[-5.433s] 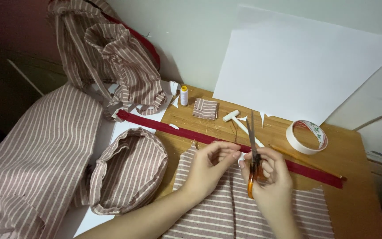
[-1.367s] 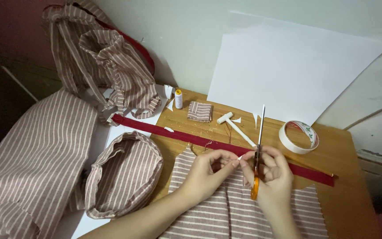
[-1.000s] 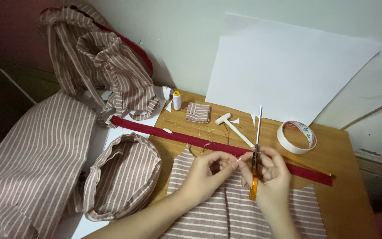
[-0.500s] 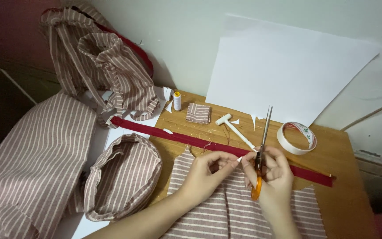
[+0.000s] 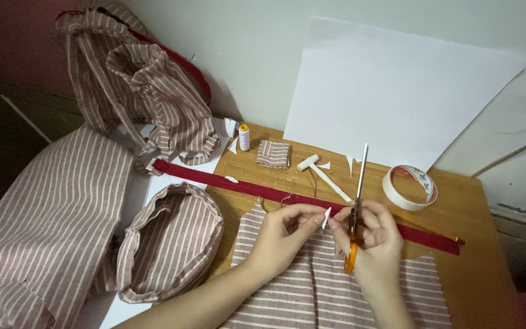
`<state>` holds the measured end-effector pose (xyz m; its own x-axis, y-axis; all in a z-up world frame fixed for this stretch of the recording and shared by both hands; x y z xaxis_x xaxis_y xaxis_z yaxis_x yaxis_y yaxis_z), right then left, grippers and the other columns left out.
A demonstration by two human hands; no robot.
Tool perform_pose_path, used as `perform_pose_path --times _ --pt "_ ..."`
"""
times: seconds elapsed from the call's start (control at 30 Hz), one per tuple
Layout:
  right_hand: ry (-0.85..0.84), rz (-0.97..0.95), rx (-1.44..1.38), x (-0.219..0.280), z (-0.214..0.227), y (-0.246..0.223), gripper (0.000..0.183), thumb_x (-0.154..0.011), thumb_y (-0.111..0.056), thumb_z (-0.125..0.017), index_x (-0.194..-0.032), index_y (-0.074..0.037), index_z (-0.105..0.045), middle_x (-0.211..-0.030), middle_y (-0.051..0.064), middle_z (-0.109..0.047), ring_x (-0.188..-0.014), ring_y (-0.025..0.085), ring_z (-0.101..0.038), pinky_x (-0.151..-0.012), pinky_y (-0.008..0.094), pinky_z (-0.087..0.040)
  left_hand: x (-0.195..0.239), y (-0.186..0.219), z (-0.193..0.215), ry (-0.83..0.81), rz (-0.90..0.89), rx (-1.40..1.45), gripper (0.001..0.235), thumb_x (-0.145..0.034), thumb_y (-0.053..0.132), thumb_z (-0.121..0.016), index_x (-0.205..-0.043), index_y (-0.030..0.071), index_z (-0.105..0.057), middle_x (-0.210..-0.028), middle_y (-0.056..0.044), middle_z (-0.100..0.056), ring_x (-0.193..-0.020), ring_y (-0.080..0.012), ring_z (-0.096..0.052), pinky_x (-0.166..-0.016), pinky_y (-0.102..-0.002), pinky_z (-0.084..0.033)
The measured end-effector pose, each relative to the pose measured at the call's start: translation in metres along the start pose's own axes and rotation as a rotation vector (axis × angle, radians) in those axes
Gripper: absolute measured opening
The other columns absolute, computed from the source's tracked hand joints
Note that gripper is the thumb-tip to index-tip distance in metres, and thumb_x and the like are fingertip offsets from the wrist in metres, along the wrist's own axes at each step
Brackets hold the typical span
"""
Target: The person is using scissors to trim and shape a small piece of white material on a workspace filled with fabric and sewing supplies.
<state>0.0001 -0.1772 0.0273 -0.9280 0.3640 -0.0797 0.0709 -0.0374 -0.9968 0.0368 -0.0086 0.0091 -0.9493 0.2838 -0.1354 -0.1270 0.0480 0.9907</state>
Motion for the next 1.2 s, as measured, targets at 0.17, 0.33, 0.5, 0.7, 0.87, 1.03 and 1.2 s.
perform_pose_path --times 0.17,0.33,0.5,0.7,0.87,1.03,1.2 --pt "-0.008 0.017 0.052 0.001 -0.001 0.000 0.047 -0.082 0.018 -0.080 -0.121 0.000 -0.063 -0.106 0.020 -0.084 -0.071 0.024 -0.073 -0.051 0.030 -0.060 0.000 -0.004 -0.001 -0.003 -0.017 0.069 0.024 -0.101 0.015 -0.075 -0.123 0.008 -0.081 -0.098 -0.002 -0.082 -0.082 -0.0090 -0.069 -0.078 -0.023 -0.060" --pt "0.041 -0.039 0.101 -0.001 0.000 0.006 0.052 -0.079 0.020 -0.081 -0.124 -0.001 -0.064 -0.113 0.019 -0.082 -0.095 0.028 -0.082 -0.084 0.034 -0.071 -0.001 -0.001 -0.001 0.017 -0.006 0.084 0.025 -0.098 0.017 -0.078 -0.121 0.007 -0.082 -0.103 -0.003 -0.084 -0.087 -0.0082 -0.072 -0.083 -0.023 -0.062" --pt "-0.015 0.145 0.083 -0.002 0.001 0.014 0.055 -0.075 0.021 -0.083 -0.122 -0.001 -0.065 -0.111 0.019 -0.080 -0.093 0.026 -0.082 -0.092 0.033 -0.071 -0.001 0.003 -0.001 -0.001 -0.051 0.068 0.024 -0.098 0.014 -0.076 -0.121 0.009 -0.082 -0.115 -0.007 -0.086 -0.105 -0.0140 -0.080 -0.096 -0.026 -0.065" --pt "-0.011 0.220 0.116 -0.002 0.002 0.014 0.053 -0.076 0.017 -0.084 -0.122 -0.001 -0.064 -0.108 0.019 -0.079 -0.094 0.024 -0.081 -0.094 0.032 -0.070 0.001 0.002 -0.002 -0.011 -0.054 0.080 0.027 -0.098 0.013 -0.075 -0.124 0.007 -0.081 -0.119 -0.009 -0.085 -0.104 -0.0151 -0.080 -0.094 -0.026 -0.066" --pt "-0.006 0.170 0.156 -0.002 0.002 0.013 0.053 -0.076 0.015 -0.084 -0.123 -0.002 -0.065 -0.107 0.017 -0.083 -0.091 0.025 -0.084 -0.088 0.031 -0.071 0.001 0.005 -0.003 -0.020 -0.053 0.057 0.029 -0.098 0.012 -0.075 -0.126 0.008 -0.079 -0.122 -0.010 -0.085 -0.108 -0.0156 -0.081 -0.096 -0.026 -0.066" --pt "0.072 -0.001 0.083 -0.004 0.002 0.005 0.054 -0.079 0.019 -0.081 -0.126 -0.001 -0.065 -0.110 0.016 -0.083 -0.094 0.026 -0.082 -0.076 0.032 -0.070 0.008 0.009 -0.006 -0.053 -0.097 -0.063 0.034 -0.100 0.022 -0.074 -0.132 0.013 -0.079 -0.117 -0.005 -0.086 -0.076 -0.0064 -0.064 -0.066 -0.022 -0.050" --pt "0.096 0.005 0.028 -0.016 0.014 0.012 0.045 -0.084 0.008 -0.082 -0.124 -0.002 -0.065 -0.107 0.013 -0.080 -0.095 0.024 -0.077 -0.091 0.033 -0.067 0.054 0.011 -0.009 -0.254 -0.853 0.030 0.020 -0.117 0.019 -0.049 -0.122 0.004 -0.059 -0.112 -0.013 -0.067 -0.099 -0.0280 -0.065 -0.096 -0.044 -0.056"
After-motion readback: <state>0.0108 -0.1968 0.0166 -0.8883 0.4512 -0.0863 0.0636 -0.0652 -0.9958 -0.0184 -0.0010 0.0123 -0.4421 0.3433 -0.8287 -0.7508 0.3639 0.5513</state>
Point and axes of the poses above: each hand's wrist, its own x-axis away from the middle knuckle, its own z-axis out of the back of the hand, y = z × x, the point moved 4 cm from there along -x, towards the middle knuckle
